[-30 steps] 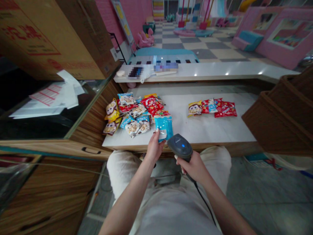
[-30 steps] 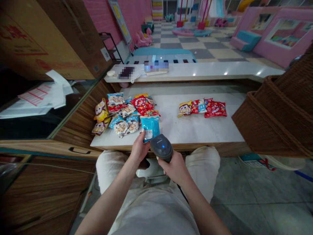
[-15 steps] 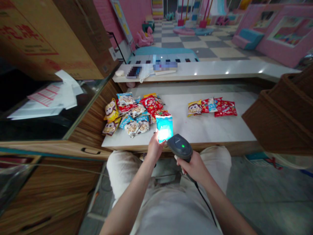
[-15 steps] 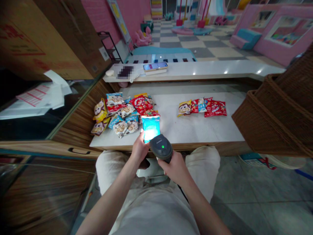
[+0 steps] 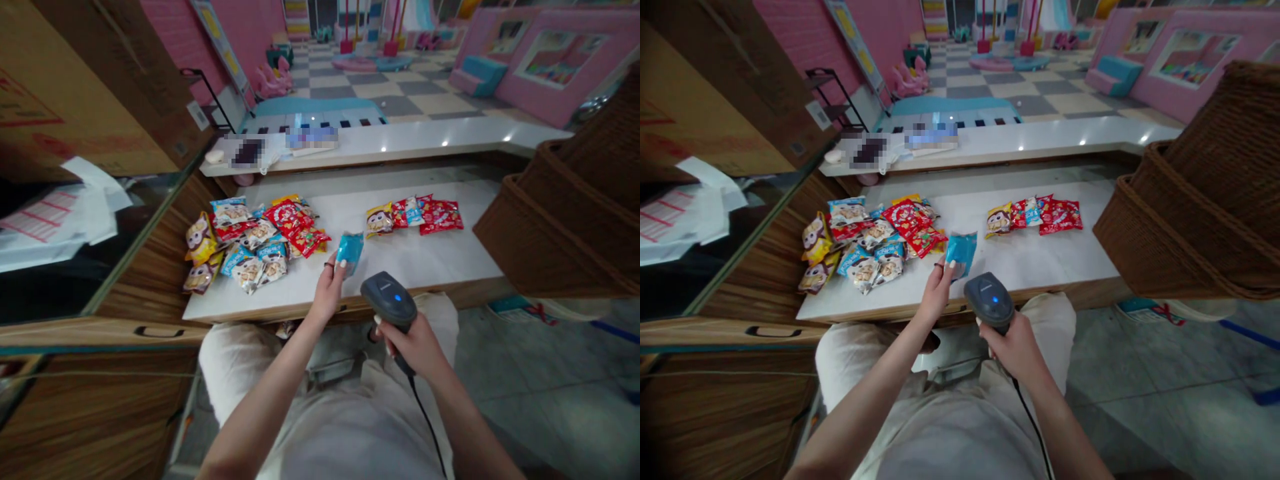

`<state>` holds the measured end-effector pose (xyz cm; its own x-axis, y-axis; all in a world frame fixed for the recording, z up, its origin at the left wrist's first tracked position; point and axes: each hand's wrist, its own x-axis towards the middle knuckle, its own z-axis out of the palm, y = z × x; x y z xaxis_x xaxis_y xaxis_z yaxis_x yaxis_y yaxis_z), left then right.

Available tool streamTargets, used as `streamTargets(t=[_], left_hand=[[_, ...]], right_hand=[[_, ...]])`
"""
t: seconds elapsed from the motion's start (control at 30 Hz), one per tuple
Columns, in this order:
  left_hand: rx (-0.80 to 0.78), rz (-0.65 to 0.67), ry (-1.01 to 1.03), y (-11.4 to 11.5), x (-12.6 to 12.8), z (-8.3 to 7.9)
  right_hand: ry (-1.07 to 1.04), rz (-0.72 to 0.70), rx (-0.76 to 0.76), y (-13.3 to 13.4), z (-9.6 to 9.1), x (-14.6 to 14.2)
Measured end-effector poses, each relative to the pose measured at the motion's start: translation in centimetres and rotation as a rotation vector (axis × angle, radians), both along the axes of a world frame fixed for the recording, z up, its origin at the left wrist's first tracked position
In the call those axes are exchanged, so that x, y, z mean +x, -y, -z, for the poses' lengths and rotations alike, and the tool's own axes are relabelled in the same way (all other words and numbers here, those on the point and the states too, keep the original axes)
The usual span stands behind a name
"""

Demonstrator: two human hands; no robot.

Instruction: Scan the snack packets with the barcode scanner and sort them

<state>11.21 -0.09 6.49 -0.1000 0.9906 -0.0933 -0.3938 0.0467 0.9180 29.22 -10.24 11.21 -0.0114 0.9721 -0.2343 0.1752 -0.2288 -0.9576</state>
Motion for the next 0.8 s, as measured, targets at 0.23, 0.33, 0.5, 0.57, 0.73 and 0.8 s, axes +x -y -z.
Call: streamTargets(t=[0.23, 0.33, 0.5, 0.57, 0.73, 0.8], left_hand=[[0.527, 0.188, -0.67, -9.0, 7.2, 0.7], [0.643, 0.314, -1.045, -11.8, 9.8, 1.9], [0.74, 0.478, -1.454, -13.6, 12.0, 3.5], [0.741, 0.482, -1.496, -14.6, 12.6, 3.7], [0.724, 0.528, -1.514, -17.6, 13.9, 2.9], [0.705, 0.536, -1.508, -17.8, 14.2, 2.2]], right_hand=[[0.002, 0.115, -0.009, 0.3, 0.2, 3.5], [0.009, 0.131, -0.005, 0.3, 0.2, 4.0], [0.033, 0.147, -0.01, 0.0, 0.5, 4.6], [0.041, 0.158, -0.02, -0.1, 0.6, 4.8], [0.048, 0.142, -0.032, -0.4, 0.5, 4.7], [0.05, 0.131, -0.03, -0.5, 0.4, 4.5]])
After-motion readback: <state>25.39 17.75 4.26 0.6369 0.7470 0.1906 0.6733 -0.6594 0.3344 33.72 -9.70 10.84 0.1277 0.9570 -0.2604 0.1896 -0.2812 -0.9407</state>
